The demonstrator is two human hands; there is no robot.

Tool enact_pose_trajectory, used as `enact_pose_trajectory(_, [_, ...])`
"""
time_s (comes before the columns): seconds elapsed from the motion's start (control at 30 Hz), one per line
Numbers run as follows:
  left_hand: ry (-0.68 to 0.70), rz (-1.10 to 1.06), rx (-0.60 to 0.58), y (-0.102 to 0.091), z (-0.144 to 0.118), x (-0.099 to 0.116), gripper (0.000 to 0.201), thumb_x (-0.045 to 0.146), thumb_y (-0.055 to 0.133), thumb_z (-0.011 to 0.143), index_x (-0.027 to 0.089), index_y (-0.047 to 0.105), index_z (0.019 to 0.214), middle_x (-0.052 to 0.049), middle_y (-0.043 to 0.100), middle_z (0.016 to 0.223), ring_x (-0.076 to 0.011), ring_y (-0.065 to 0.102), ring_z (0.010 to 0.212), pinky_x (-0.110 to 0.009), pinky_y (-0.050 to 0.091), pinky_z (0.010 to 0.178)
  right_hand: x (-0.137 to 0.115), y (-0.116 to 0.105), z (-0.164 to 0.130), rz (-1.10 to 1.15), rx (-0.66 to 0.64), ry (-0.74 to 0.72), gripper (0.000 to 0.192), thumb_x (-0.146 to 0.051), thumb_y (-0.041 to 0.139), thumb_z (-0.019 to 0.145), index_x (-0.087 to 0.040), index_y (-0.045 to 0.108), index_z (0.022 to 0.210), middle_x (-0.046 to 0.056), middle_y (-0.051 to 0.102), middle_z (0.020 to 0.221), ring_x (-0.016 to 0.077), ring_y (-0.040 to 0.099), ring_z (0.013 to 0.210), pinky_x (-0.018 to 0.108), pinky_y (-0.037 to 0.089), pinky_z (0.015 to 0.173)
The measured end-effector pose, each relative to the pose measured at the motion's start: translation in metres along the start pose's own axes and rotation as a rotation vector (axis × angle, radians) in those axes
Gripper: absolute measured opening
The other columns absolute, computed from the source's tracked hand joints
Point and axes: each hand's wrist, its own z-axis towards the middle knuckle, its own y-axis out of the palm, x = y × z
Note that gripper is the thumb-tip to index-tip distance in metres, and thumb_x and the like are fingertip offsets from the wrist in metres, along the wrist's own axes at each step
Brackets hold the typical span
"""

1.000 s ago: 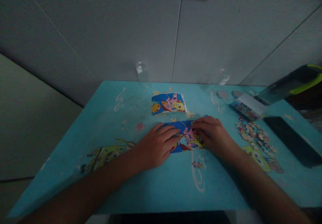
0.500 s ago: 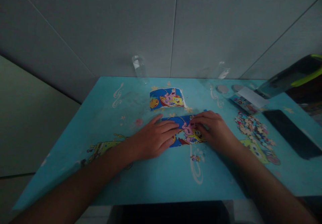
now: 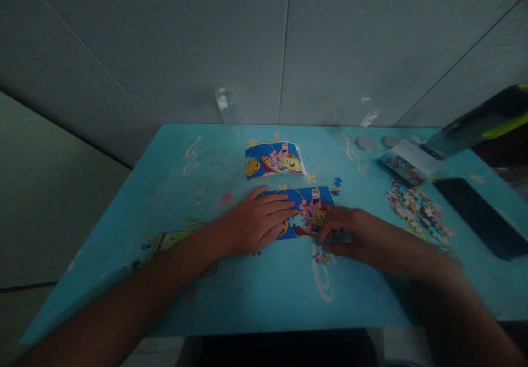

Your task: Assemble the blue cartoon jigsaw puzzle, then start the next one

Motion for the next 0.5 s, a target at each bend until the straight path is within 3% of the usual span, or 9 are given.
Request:
enact_pose_trajectory(0.13, [-0.01,-0.005,0.012,-0.001,0.0,0.002,0.043,0.026,0.042,0.106,0.021,0.051,0.147,-0.007,0.055,0.15,-0.0238,0.047,0.142,-0.051,0.022,0.123,-0.003,0.007,-0.005,-0.056,-0.05,0.034,0.011,-0.029,0.077,0.088,-0.03,0.074,0.098,-0.002,0.073,0.103,0.017,0.068,0.096,0.031,0.052,0.088])
enact_pose_trajectory(0.5, [-0.004,0.011,0.016,-0.002,0.001,0.006,0.044,0.026,0.045,0.104,0.019,0.051,0.147,-0.008,0.058,0.147,-0.0249,0.048,0.139,-0.051,0.028,0.121,-0.003,0.013,-0.003,-0.046,-0.072,0.018,0.007,-0.024,0.073,0.091,-0.03,0.076,0.091,-0.001,0.072,0.099,0.0162,0.069,0.091,0.03,0.051,0.085])
